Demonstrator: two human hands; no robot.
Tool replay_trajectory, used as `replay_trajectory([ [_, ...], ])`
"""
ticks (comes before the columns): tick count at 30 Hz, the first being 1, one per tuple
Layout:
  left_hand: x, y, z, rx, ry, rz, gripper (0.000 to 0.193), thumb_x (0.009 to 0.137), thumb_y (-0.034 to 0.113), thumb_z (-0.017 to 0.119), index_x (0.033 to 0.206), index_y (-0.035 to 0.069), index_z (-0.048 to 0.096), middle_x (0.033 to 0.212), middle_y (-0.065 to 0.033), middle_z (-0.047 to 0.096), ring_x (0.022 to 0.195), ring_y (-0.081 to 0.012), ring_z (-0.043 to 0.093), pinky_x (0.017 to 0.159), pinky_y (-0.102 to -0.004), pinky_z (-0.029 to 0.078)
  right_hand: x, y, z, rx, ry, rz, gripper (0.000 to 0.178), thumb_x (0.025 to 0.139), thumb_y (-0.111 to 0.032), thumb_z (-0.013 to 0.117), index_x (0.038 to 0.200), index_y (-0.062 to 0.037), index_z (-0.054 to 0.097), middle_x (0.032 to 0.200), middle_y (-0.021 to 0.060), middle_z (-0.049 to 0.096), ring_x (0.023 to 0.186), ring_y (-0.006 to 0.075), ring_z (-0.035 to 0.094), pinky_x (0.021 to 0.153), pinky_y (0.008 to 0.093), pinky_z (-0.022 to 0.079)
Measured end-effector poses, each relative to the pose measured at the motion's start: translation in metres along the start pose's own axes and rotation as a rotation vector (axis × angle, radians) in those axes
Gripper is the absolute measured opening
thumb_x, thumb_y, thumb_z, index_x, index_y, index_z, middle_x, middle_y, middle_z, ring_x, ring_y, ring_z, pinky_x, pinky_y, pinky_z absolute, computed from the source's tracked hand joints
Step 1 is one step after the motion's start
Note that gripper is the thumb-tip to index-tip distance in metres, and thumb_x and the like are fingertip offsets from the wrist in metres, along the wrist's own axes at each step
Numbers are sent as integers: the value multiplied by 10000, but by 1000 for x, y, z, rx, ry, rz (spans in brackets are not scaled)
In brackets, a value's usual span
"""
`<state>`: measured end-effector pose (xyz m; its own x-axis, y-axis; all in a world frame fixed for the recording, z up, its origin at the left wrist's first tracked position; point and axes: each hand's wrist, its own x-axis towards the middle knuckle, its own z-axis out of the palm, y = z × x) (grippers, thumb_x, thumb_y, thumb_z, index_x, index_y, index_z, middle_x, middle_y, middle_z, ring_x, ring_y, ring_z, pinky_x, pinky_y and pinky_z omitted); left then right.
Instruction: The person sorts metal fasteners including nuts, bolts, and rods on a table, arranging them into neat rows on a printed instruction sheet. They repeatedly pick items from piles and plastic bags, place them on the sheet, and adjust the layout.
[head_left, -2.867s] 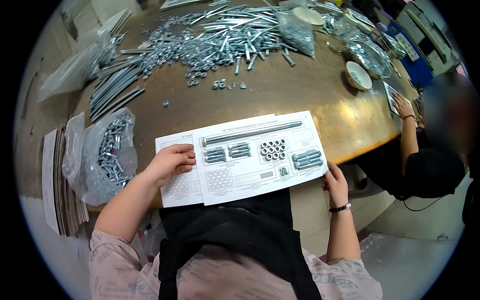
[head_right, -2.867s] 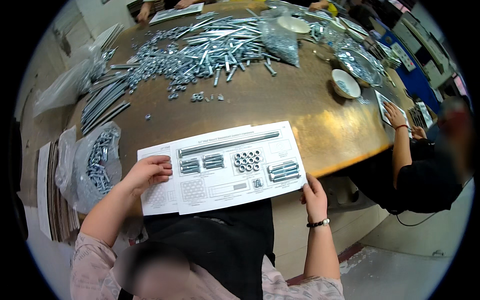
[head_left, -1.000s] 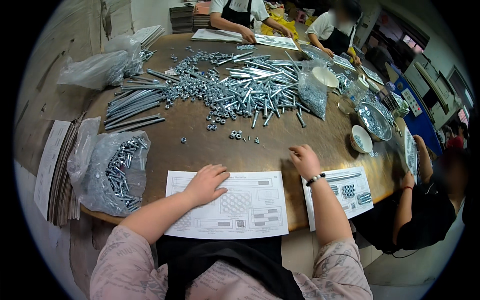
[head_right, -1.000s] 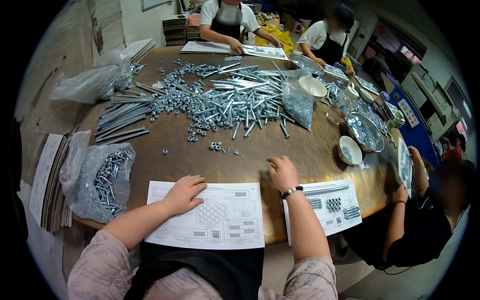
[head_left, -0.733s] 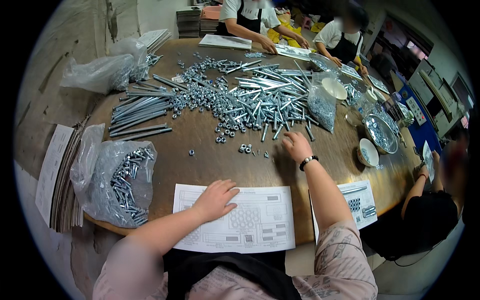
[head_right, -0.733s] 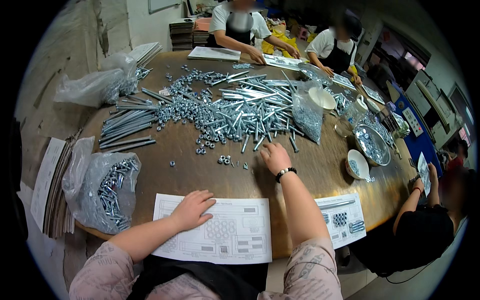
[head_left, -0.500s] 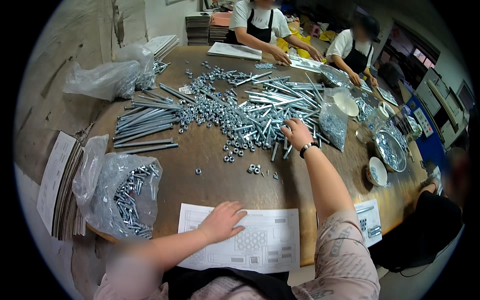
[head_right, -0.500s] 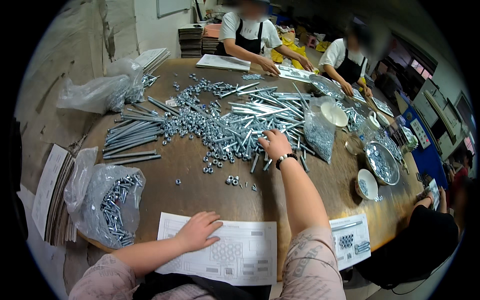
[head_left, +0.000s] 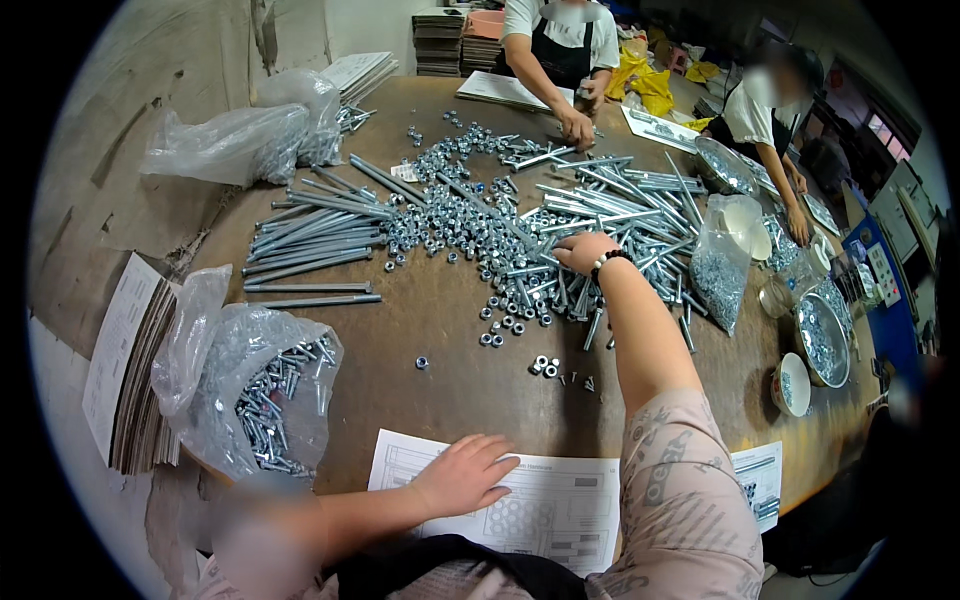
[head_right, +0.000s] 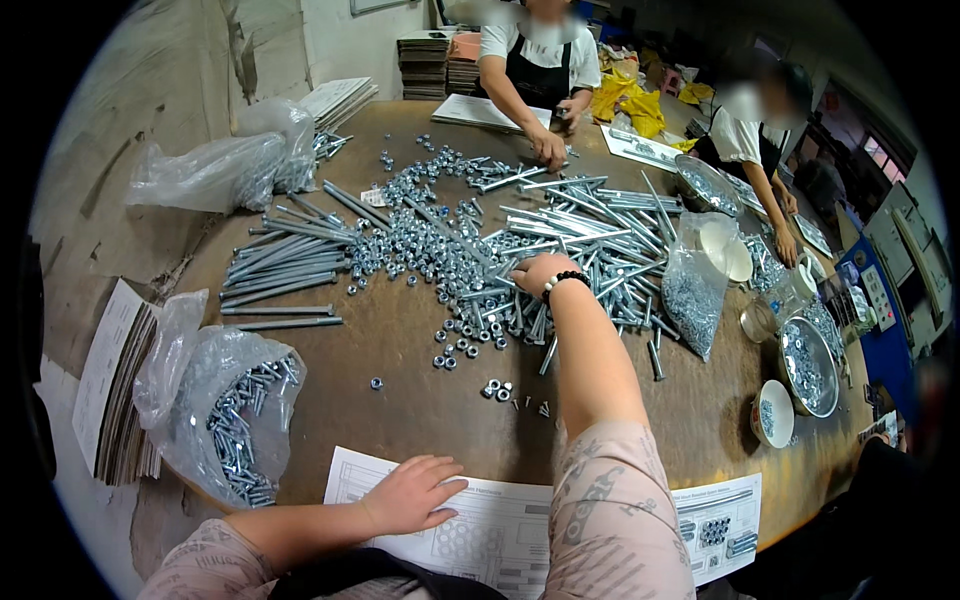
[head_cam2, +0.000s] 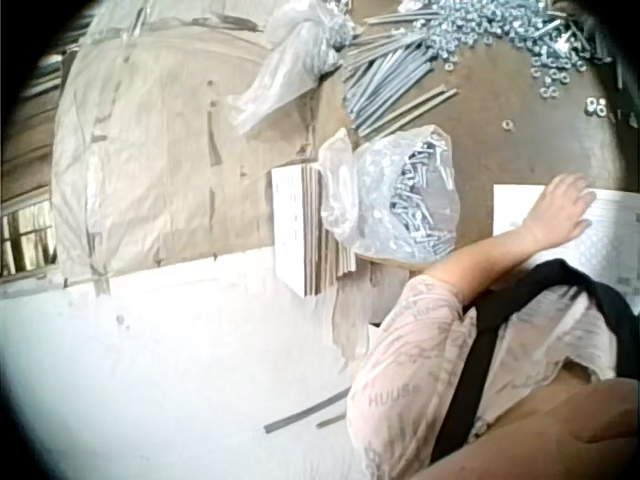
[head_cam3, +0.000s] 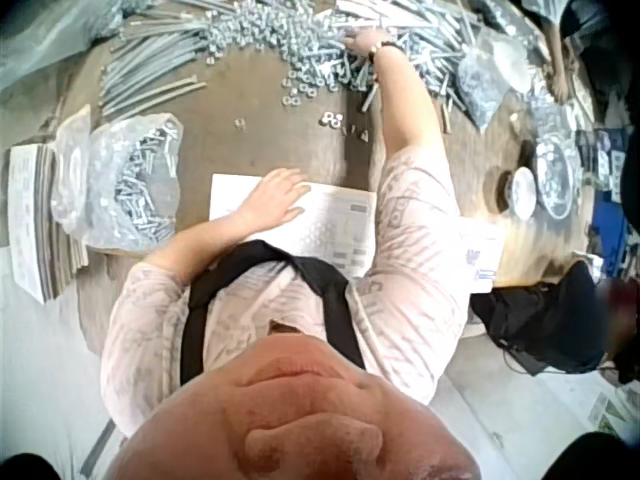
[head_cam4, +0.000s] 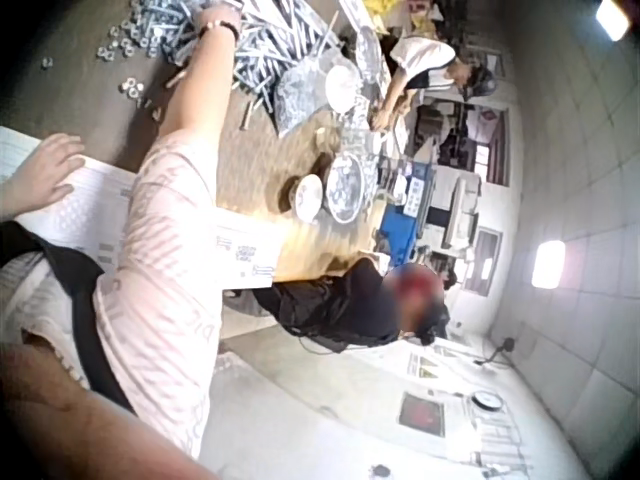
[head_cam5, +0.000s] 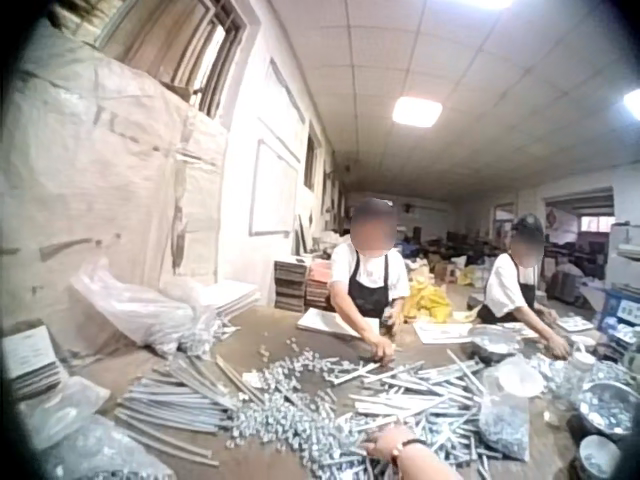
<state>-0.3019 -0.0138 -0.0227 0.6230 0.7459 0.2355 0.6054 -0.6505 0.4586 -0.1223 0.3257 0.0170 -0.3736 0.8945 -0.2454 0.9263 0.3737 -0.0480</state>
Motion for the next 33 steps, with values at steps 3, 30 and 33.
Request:
replay_trajectory([
  [3, -1, -2, 1, -12, 1, 0, 417, 758, 281, 636, 1096, 56, 540, 1167, -130, 511, 1119, -298, 464, 945, -414, 372, -32, 2, 3, 18, 43, -7, 409, 806, -421, 456, 1155, -250, 582, 1156, 97, 567, 1045, 293, 548, 897, 392, 439],
  [30, 7, 1, -4, -7, -53, -25, 407, 744, 271, 634, 1094, 78, 553, 1161, -118, 520, 1119, -280, 466, 937, -408, 369, -52, 136, 21, 39, 370, 489, 274, 826, -80, 444, 1046, -125, 601, 1066, 150, 588, 989, 306, 572, 817, 408, 474],
  [33, 8, 1, -7, -16, -83, -48, 396, 759, 277, 611, 1093, 73, 550, 1161, -114, 521, 1116, -263, 471, 944, -393, 369, -25, 143, 29, 71, 261, 496, 300, 832, -124, 453, 1093, -112, 601, 1094, 133, 594, 1011, 304, 557, 867, 385, 442],
])
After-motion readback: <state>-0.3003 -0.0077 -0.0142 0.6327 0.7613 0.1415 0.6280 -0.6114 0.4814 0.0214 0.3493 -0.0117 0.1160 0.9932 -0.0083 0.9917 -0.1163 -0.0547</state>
